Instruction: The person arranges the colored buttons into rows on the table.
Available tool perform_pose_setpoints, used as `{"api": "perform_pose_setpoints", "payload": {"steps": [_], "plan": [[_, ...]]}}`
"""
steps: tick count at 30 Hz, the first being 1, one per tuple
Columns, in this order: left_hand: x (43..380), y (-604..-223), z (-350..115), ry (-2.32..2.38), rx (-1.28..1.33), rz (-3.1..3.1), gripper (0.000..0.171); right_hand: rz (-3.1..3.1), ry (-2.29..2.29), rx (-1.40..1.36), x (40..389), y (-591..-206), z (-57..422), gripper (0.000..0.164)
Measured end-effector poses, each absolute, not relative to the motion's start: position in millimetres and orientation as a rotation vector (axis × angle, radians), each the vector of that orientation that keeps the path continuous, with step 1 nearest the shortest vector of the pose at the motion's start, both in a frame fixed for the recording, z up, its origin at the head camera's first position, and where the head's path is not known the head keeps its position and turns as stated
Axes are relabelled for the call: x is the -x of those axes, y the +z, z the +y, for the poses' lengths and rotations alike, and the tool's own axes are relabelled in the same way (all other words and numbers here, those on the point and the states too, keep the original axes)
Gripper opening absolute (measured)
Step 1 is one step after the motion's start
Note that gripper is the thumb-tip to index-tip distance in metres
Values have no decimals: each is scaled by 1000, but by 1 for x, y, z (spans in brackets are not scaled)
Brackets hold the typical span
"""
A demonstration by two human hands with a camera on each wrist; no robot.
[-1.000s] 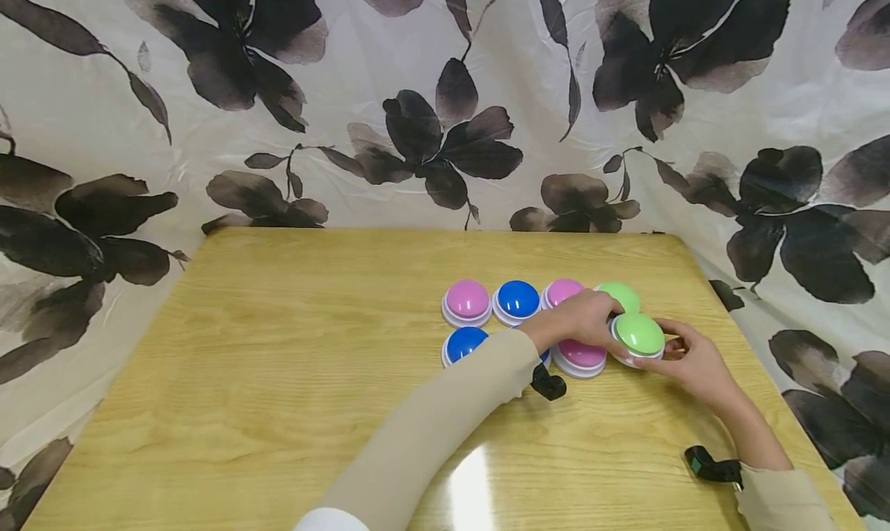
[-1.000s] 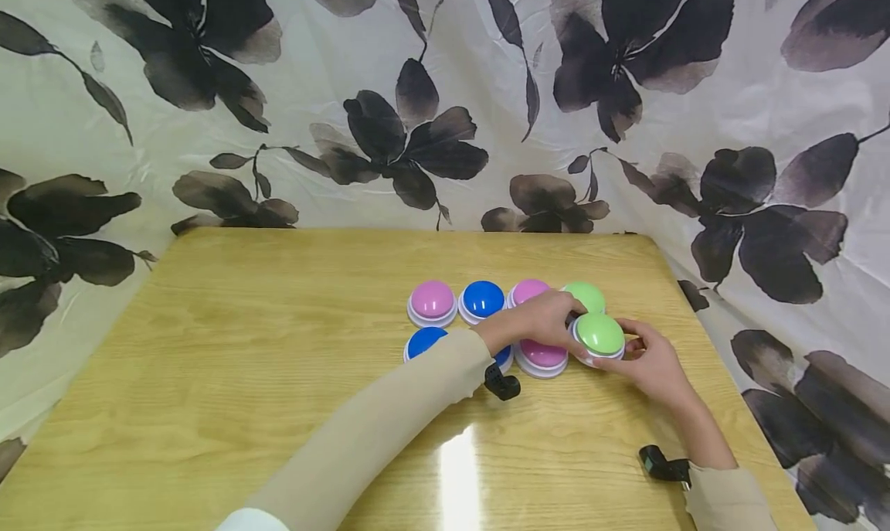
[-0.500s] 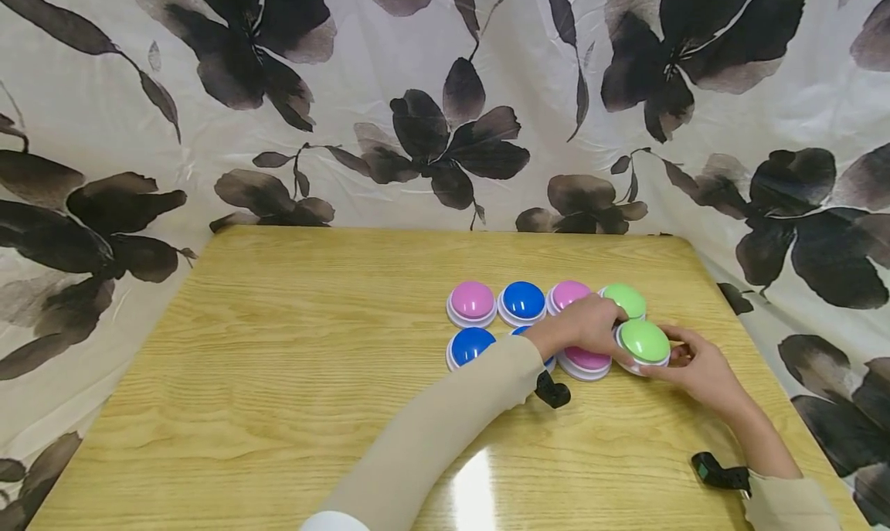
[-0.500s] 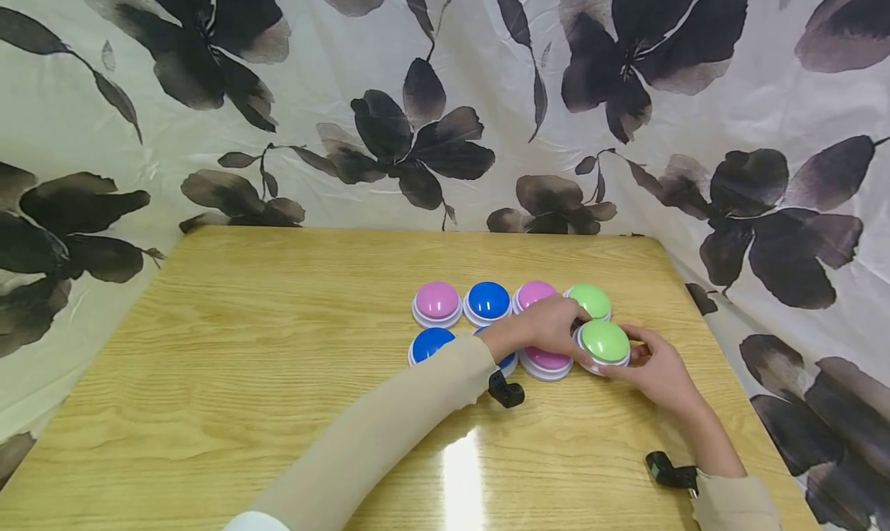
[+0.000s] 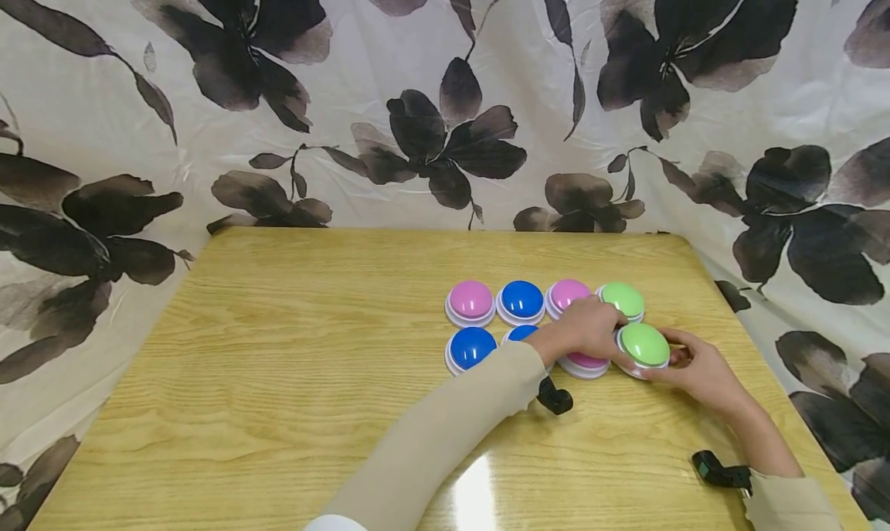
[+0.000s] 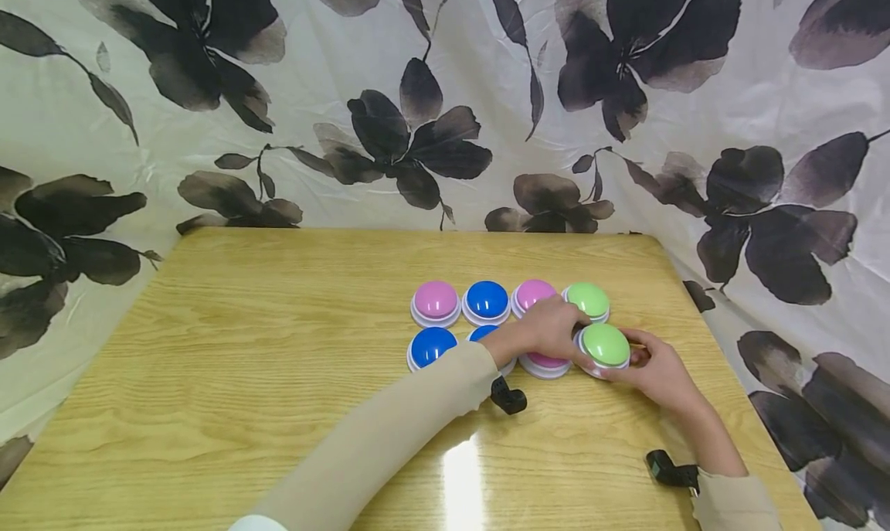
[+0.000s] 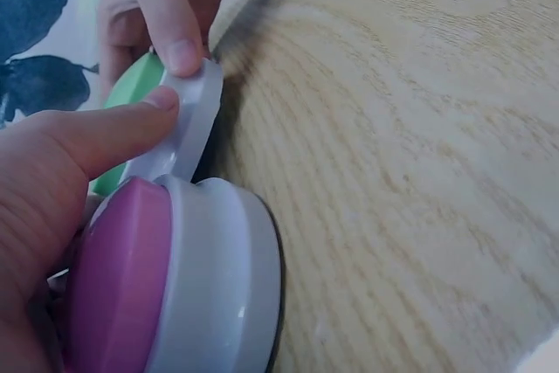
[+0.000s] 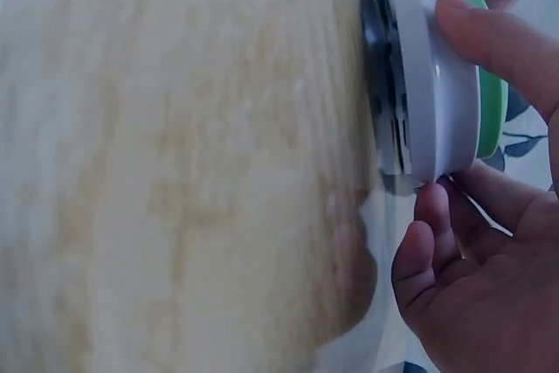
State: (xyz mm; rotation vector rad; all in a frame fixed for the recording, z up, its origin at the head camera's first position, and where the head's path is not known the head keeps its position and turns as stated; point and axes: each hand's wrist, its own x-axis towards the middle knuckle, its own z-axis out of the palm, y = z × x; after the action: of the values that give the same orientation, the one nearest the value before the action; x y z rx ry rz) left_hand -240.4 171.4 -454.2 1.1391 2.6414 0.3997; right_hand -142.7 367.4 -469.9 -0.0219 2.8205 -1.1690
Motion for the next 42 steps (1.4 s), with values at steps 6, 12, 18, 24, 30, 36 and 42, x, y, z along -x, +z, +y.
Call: {"api": "perform_pose_setpoints", "payload": {"steps": [6, 12, 18, 24, 30, 36, 42], "plan": [[240, -458, 173, 378, -1160, 2673, 54, 2819, -1174, 28, 145, -469, 368, 80], [239, -459, 173, 368, -1142, 2683, 49, 2779, -1186, 15, 147, -469, 368, 81], [238, -457, 172, 344, -1136, 2695, 52, 2767, -1209, 32, 149, -469, 369, 79], [235, -459, 174, 327, -1119, 2699, 58, 2748, -1200, 27, 147, -470, 369, 81], [236, -460, 174, 329, -1112, 2713, 54, 2733, -1204, -8, 148, -468, 368, 83], [236, -461, 171, 350, -1117, 2724, 53, 2733, -1231, 10, 147, -469, 365, 80], [235, -461, 170, 391, -1125, 2718, 60, 2728, -1236, 10, 149, -470, 366, 78]]}}
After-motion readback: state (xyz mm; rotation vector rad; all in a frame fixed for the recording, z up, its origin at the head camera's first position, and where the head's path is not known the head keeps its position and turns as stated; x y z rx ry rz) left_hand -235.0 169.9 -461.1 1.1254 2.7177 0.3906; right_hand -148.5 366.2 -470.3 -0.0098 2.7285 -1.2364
